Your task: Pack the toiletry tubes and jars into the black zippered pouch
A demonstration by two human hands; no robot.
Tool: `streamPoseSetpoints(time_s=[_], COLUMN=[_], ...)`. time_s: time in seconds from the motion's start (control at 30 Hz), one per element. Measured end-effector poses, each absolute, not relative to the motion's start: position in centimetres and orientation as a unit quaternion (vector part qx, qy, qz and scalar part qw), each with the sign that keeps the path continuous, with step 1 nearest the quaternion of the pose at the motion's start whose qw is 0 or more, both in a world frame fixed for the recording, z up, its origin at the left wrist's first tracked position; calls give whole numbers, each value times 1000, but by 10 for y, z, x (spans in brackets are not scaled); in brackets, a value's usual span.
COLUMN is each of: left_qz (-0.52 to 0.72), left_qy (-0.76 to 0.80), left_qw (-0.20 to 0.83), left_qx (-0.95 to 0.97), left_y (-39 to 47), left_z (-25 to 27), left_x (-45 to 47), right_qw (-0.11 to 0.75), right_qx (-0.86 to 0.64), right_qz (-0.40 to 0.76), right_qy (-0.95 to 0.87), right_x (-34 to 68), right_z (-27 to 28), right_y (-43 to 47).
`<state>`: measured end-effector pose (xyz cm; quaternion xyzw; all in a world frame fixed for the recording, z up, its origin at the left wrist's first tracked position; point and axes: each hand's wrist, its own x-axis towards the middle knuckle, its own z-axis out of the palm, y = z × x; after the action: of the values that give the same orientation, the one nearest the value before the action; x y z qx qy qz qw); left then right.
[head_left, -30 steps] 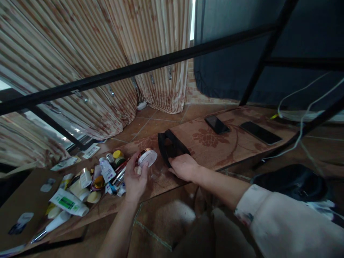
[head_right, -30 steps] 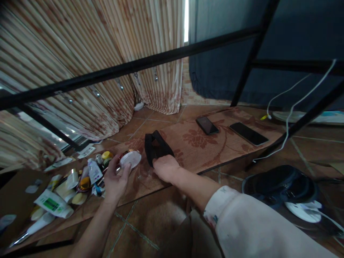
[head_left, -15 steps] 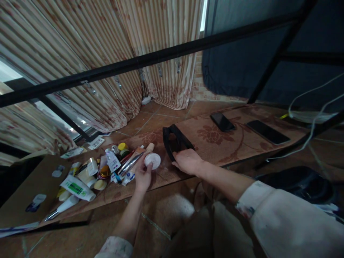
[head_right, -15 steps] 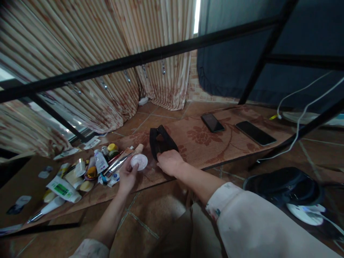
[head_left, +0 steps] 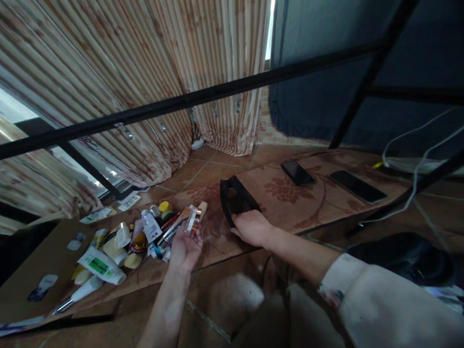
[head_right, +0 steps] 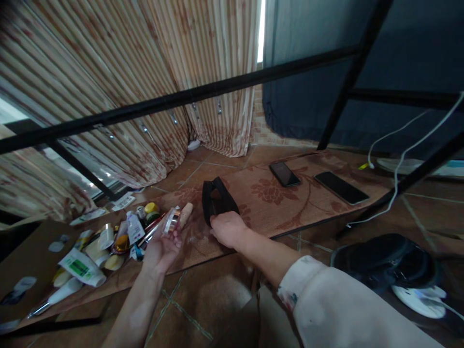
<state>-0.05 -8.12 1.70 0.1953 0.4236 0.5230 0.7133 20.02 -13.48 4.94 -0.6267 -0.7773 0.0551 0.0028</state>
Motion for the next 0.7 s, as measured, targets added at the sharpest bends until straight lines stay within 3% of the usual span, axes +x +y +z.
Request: streamPoseSetpoints(time_s=[0.23,0.7], left_qz=[514,521], left_qy=[391,424], left_qw=[737,696], left_qx=[197,255], left_y=[-88,-103], left_z=[48,42], left_x=[14,30], right_qw=[30,70], right_qx=[-622,-633], right_qz=[52,65], right_qy=[-781,-768], right_x=[190,189], right_z=[53,55], right_y=[-139,-138])
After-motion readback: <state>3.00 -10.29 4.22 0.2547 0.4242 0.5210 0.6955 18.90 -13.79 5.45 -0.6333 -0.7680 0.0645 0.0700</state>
